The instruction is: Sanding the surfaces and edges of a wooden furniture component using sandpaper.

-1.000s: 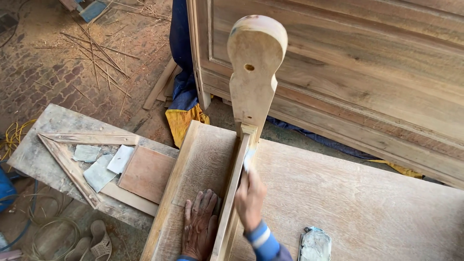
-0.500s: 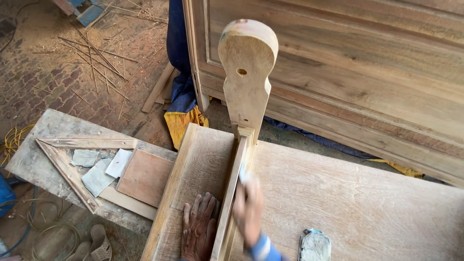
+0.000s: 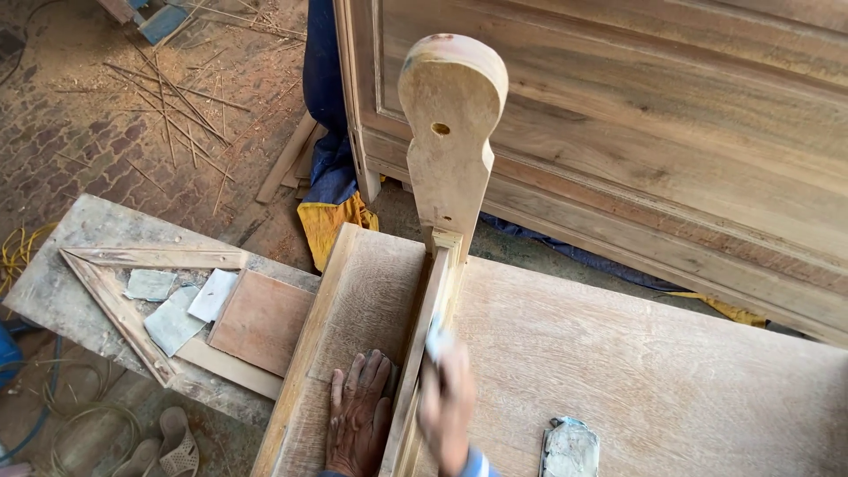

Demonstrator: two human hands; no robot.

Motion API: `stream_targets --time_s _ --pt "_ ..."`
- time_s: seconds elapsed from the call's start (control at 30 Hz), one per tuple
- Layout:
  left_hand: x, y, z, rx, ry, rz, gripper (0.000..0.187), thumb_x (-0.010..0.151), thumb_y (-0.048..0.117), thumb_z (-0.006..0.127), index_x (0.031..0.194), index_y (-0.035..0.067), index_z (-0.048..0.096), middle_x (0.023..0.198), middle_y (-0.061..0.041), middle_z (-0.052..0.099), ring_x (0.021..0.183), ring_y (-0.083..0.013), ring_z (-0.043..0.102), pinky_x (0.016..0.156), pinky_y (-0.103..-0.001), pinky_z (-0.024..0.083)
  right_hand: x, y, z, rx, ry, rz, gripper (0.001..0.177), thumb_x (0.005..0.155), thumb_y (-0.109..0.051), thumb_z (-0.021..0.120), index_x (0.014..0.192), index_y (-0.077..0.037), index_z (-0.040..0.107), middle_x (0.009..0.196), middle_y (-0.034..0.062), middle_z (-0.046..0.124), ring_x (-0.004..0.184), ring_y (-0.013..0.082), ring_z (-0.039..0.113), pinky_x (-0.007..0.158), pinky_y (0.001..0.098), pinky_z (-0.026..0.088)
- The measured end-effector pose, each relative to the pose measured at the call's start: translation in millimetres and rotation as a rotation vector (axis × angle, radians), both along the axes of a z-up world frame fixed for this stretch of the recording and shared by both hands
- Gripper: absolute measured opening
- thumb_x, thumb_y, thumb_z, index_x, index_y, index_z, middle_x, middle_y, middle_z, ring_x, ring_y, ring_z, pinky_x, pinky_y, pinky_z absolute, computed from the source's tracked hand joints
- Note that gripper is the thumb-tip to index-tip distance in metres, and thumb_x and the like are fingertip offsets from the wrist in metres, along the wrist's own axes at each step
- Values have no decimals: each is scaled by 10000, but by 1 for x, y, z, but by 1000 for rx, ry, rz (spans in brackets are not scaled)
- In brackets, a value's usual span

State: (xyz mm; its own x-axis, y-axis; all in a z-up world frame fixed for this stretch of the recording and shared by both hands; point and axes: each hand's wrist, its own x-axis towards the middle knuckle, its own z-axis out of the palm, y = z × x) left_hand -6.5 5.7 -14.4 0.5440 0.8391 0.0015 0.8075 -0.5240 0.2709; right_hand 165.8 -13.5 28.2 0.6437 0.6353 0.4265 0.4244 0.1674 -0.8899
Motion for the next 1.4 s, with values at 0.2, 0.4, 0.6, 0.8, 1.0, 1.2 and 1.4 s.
stream_targets --time_s 0.2,0.4,0.6,0.8,1.0,1.2,1.4 --pt "0 -2 -1 34 -21 -16 597 1000 265 392 1579 134 326 1670 -58 276 1549 -275 173 1237 -525 20 5 12 -32 24 9 -17 374 890 53 567 1237 -19 686 1120 169 708 964 282 707 803 375 568" --pt "1 2 1 36 -40 -22 590 1000 244 393 1575 132 332 1663 -63 295 1553 -282 181 1239 -535 23 55 67 20 121 -27 -16 251 969 44 557 1194 -3 657 1101 169 666 995 306 670 861 365 529" --pt "-1 0 -8 19 -57 -12 576 1004 237 403 1564 112 342 1653 -77 304 1549 -296 184 1234 -550 33 62 63 -14 -99 119 95 68 971 35 571 1019 23 618 905 162 577 810 297 578 731 373 474" --pt "-2 5 -5 5 -29 -13 578 1003 248 407 1560 104 351 1650 -96 309 1539 -310 189 1220 -573 35 55 63 1 -64 117 53 43 942 29 564 957 21 603 827 156 543 726 267 544 655 383 451" --pt "-6 2 -15 0 -67 -19 580 999 264 418 1550 92 361 1646 -111 314 1544 -326 182 1222 -572 29 72 63 10 -214 82 124 51 942 -4 578 919 30 608 790 155 543 704 262 532 636 391 439" --pt "-4 1 -10 -20 -69 -29 585 993 249 436 1550 85 365 1646 -124 311 1539 -334 178 1211 -579 30 62 58 -17 -184 103 103 74 955 -17 587 904 37 588 780 160 521 689 239 509 635 384 431" --pt "0 0 1 -42 -98 -22 591 986 224 448 1554 90 362 1650 -111 305 1546 -328 169 1217 -576 39 68 60 17 -242 227 138 51 961 -26 595 949 16 623 763 137 546 673 217 523 618 374 437"
